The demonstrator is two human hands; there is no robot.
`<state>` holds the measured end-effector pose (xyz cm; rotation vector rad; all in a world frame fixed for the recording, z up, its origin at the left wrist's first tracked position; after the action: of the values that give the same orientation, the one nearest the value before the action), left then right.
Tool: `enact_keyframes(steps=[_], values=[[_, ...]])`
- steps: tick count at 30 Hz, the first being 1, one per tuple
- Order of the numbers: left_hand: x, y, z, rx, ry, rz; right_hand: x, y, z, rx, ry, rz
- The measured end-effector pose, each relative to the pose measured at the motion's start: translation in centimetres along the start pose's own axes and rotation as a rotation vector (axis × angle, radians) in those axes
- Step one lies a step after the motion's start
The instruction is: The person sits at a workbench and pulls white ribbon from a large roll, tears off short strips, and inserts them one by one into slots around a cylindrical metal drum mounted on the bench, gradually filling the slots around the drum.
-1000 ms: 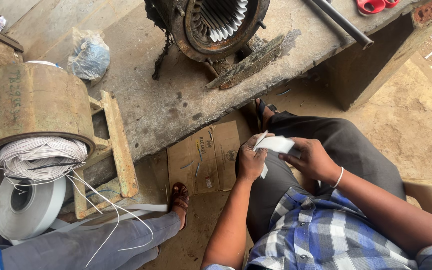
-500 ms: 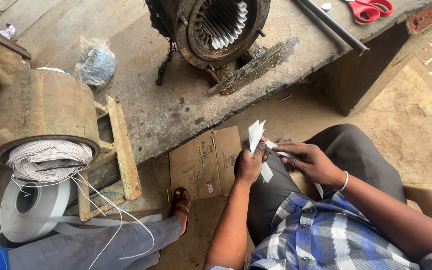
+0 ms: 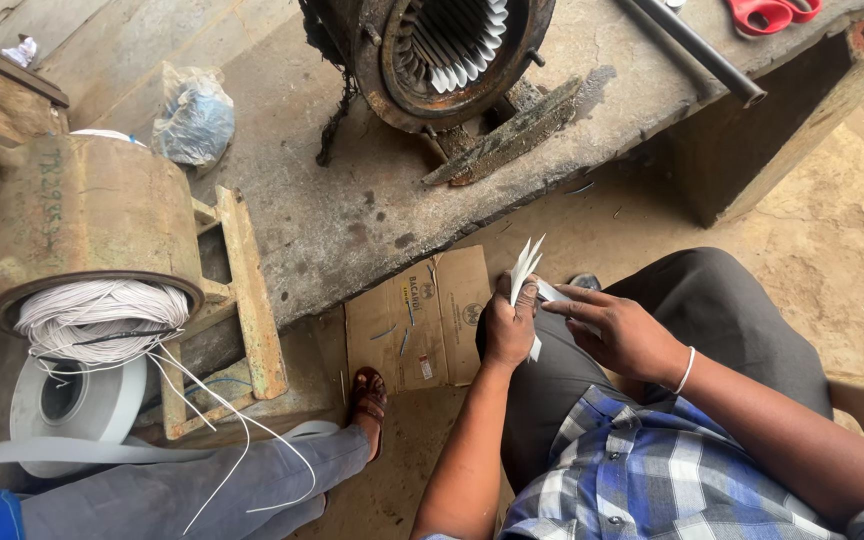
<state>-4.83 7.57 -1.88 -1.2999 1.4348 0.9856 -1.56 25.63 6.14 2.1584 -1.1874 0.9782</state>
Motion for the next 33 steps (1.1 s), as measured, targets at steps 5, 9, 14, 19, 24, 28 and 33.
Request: enact_keyframes(steps=[5, 9, 14, 19, 24, 28, 33], values=[[1.9, 1.0, 0.4, 0.103, -0.635, 0.027, -0.7, 0.6, -0.2, 0.039, 0.233, -0.013], [1.7, 1.1, -0.2, 0.116, -0.795, 0.058, -0.2, 1.5, -0.4, 0.094, 0.486, 0.089], [1.3, 1.3, -1.6, 0.041, -1.049, 0.047, 2.2, 3.7, -1.5, 0.126, 0.546, 0.12], [1.8, 2.9, -2.5, -0.052, -0.933, 0.068, 4.6, 11.3, -6.1, -0.103, 0.602, 0.006], [1.7, 3.3, -2.5, -0.094, -0.766, 0.021, 6.3, 21.3, -8.8, -0.304, 0.7, -0.024], [1.4, 3.7, -3.4, -0.093, -0.708, -0.003, 6.8, 25.8, -8.6, -0.367, 0.801, -0.035], [1.5, 5.1, -3.9, -0.081, -0.733, -0.053, 6.4, 27.9, -8.9, -0.325, 0.684, 0.103]])
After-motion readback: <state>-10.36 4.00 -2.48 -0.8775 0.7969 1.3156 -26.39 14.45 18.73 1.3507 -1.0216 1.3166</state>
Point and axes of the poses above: each hand's wrist, its own y-axis towards the middle knuckle, its own z-axis out of the palm, x = y × z, the point moved 3 cm from there along y, towards the middle knuckle, and after that the axes turned 6 degrees about x, right-handed, at the moved point
